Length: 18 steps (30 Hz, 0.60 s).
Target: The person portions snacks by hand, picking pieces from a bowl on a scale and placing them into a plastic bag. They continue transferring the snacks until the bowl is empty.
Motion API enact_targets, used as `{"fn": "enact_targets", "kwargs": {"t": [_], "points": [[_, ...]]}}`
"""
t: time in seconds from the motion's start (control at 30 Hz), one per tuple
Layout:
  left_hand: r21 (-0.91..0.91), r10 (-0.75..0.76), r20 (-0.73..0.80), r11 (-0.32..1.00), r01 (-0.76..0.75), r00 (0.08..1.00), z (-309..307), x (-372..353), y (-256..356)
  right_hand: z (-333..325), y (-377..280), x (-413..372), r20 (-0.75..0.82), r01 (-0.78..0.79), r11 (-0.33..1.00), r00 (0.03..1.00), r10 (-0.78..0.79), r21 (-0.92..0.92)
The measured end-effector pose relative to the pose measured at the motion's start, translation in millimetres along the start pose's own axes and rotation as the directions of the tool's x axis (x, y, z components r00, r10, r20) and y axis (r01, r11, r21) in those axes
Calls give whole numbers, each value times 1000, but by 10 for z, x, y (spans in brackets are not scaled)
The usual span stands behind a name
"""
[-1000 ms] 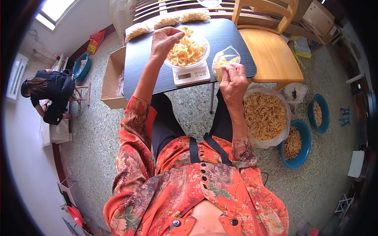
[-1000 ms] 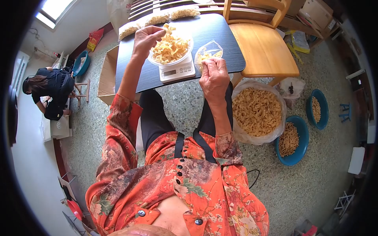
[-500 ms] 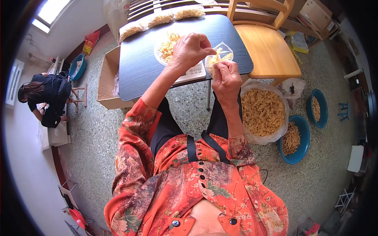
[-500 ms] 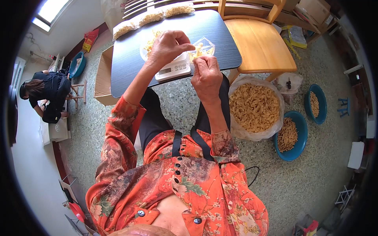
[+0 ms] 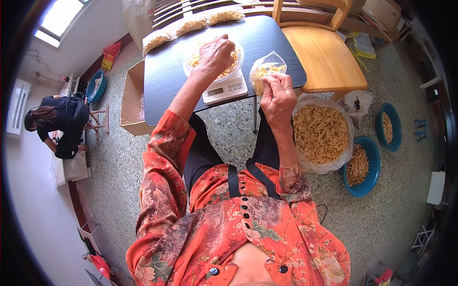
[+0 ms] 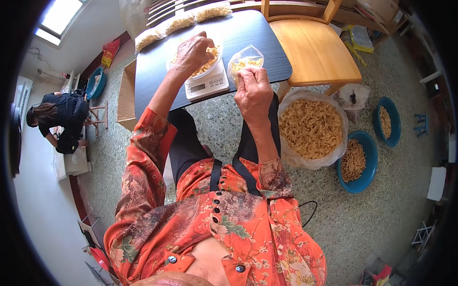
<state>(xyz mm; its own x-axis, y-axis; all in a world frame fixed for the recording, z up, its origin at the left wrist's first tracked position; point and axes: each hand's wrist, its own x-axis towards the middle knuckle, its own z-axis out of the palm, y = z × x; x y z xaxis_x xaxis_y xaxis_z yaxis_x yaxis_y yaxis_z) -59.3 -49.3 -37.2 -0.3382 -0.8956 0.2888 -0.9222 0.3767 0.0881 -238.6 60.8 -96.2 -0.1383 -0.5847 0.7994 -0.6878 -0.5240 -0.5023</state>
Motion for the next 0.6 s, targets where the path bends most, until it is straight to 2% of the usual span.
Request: {"fn": "enact_targets", "kwargs": {"t": [0.17, 0.23, 0.27, 0.33, 0.37, 0.4, 0.43, 0.47, 0.5, 0.53, 0.6], "points": [[78, 34, -14, 996, -33, 999, 59, 5, -51, -18, 20, 13, -6, 4, 1000, 1000, -4, -8], [-69, 17, -72, 997, -22, 997, 23, -16, -108, -15, 33, 4, -12, -3, 1000, 1000, 3, 2], [-69, 16, -73, 997, -21, 997, 4, -28, -139, -10, 40, -2, -12, -2, 1000, 1000, 2, 3], [-354, -47, -137, 935, -5, 989, -23, -52, -244, 4, 47, -8, -12, -19, 1000, 1000, 19, -1], [-400, -15, -198, 914, -67, 980, -47, -53, -308, 13, 49, -7, -12, -15, 1000, 1000, 15, 1], [-399, -17, -200, 914, -66, 980, -94, -76, -321, 19, 49, -7, -6, -13, 1000, 1000, 13, 2], [-641, -164, -117, 766, 52, 979, -139, -102, -331, 23, 46, -8, 0, -11, 1000, 1000, 11, 2], [-822, -281, 4, 545, 163, 960, -187, -126, -345, 27, 41, -11, 0, -8, 1000, 1000, 8, 3], [-933, -273, 100, 309, 185, 957, -130, -104, -475, 26, 30, -10, 4, -8, 1000, 1000, 8, -3], [-933, -275, 96, 309, 183, 957, -71, -104, -544, 30, 21, -7, 8, -8, 1000, 1000, 8, -9], [-984, -374, 176, -98, 150, 911, -11, -122, -610, 44, 8, -5, 8, -1, 1000, 1000, 1, -7]]}}
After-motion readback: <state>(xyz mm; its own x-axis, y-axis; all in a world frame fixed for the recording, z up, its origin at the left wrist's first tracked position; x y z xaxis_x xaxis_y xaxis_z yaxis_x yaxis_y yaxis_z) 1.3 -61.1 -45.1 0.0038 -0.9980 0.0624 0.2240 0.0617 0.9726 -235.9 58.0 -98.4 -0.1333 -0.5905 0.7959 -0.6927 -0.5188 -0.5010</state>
